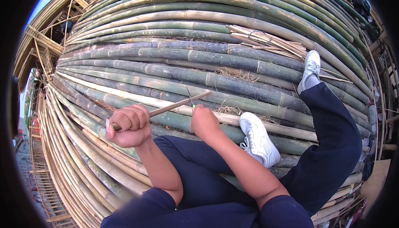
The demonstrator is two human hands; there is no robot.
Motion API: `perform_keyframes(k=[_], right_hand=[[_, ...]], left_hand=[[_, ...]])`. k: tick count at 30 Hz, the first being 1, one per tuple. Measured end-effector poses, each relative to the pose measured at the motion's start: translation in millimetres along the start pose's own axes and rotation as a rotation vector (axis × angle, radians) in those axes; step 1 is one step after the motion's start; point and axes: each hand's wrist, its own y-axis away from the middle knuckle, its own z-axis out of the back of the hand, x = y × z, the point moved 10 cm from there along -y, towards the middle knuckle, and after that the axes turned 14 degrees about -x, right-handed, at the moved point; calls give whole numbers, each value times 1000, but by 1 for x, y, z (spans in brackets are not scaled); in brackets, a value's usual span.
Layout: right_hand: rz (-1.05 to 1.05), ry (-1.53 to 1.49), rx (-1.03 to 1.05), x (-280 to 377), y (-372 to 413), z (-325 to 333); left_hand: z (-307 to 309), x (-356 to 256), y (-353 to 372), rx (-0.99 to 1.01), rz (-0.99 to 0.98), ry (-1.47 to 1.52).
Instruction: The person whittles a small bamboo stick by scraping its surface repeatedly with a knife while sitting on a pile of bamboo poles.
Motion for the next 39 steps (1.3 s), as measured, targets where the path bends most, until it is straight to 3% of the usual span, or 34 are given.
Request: perform_keyframes(k=[3, 7, 10, 15, 17, 21, 26, 28, 30, 33, 36, 39], right_hand=[[24, -34, 20, -24, -11, -17], [74, -218, -18, 82, 30, 56], [33, -215, -158, 64, 22, 43], [85, -275, -160, 70, 7, 52], [173, 6, -142, 84, 15, 57], [184, -117, -157, 64, 4, 53], [258, 35, -155, 72, 5, 55], [218, 116, -133, 46, -3, 38], [159, 215, -105, 4, -9, 20], [188, 218, -52, -10, -12, 24], [162, -3, -20, 69, 8, 83], [221, -203, -68, 106, 31, 94]], left_hand=[[5, -2, 0, -36, -17, -20], [11, 1, 1, -97, -6, -24], [8, 2, 3, -114, -15, -29], [33, -3, 0, -272, -22, -22], [22, -1, 2, -222, -11, -35], [15, 0, 3, -177, 2, -63], [19, 1, 3, -190, 12, -45], [13, 2, 5, -186, 15, -25], [-12, 8, 14, -53, 15, -55], [-33, 13, 19, 12, 19, -86], [-26, 14, 15, -17, 20, -62], [-21, 13, 12, -23, 18, -42]])
